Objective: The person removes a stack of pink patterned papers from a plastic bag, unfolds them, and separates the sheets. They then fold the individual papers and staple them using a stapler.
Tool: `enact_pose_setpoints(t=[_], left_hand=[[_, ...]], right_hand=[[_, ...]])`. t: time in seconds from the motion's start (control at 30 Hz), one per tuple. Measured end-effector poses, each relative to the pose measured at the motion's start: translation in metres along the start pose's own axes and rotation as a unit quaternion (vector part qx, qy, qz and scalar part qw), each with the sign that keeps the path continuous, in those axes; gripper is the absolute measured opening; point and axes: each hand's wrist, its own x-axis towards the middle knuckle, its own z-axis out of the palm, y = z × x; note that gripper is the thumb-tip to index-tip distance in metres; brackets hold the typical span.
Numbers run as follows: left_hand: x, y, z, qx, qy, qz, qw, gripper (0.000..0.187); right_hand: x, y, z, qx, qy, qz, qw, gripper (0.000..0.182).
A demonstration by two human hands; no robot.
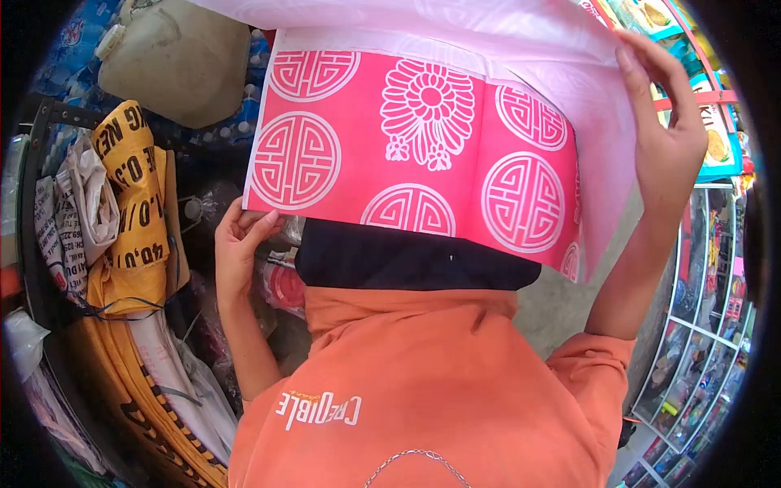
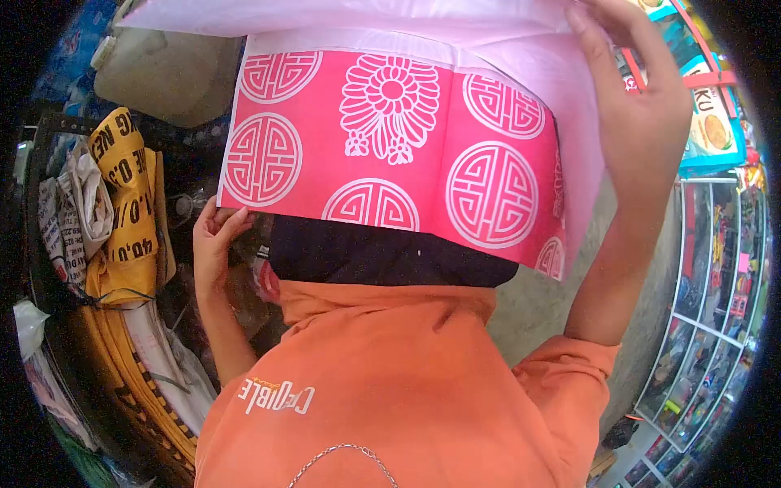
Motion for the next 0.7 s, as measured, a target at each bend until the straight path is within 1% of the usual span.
enact_pose_setpoints(t=[0.07,0.13,0.23,0.27,0.33,0.37,0.43,0.5,0.6,0.7], left_hand=[[-0.001,0.002,0.000,0.004,0.004,-0.002,1.000,0.033],[-0.001,0.003,0.000,0.009,0.008,-0.002,1.000,0.033],[-0.002,0.005,-0.001,0.017,0.016,-0.005,1.000,0.033],[-0.003,0.006,-0.001,0.020,0.020,-0.010,1.000,0.033],[-0.004,0.006,-0.001,0.024,0.028,-0.016,0.999,0.033],[-0.005,0.006,-0.001,0.026,0.031,-0.017,0.999,0.033],[-0.005,0.003,-0.007,0.023,0.030,-0.025,0.999,0.034],[-0.006,0.001,-0.008,0.018,0.026,-0.039,0.999,0.034],[-0.006,-0.001,-0.005,0.009,0.028,-0.058,0.998,0.035],[-0.005,0.000,-0.001,-0.008,0.019,-0.064,0.998,0.036]], right_hand=[[0.019,0.008,-0.005,0.009,-0.011,0.010,1.000,0.023],[0.034,0.003,0.003,-0.002,0.024,-0.064,0.998,0.021],[0.060,0.009,0.001,0.025,0.007,-0.077,0.997,0.022],[0.069,0.011,0.002,0.063,0.001,-0.035,0.997,0.022],[0.089,0.019,0.005,0.091,-0.021,-0.012,0.996,0.024],[0.100,0.025,0.006,0.082,-0.036,-0.031,0.996,0.024],[0.122,0.031,0.010,0.075,-0.075,-0.032,0.994,0.025],[0.146,0.042,0.015,0.085,-0.122,0.004,0.989,0.024],[0.193,0.083,0.034,0.045,-0.214,-0.033,0.975,0.024],[0.215,0.095,0.067,0.083,-0.260,-0.064,0.960,0.025]])
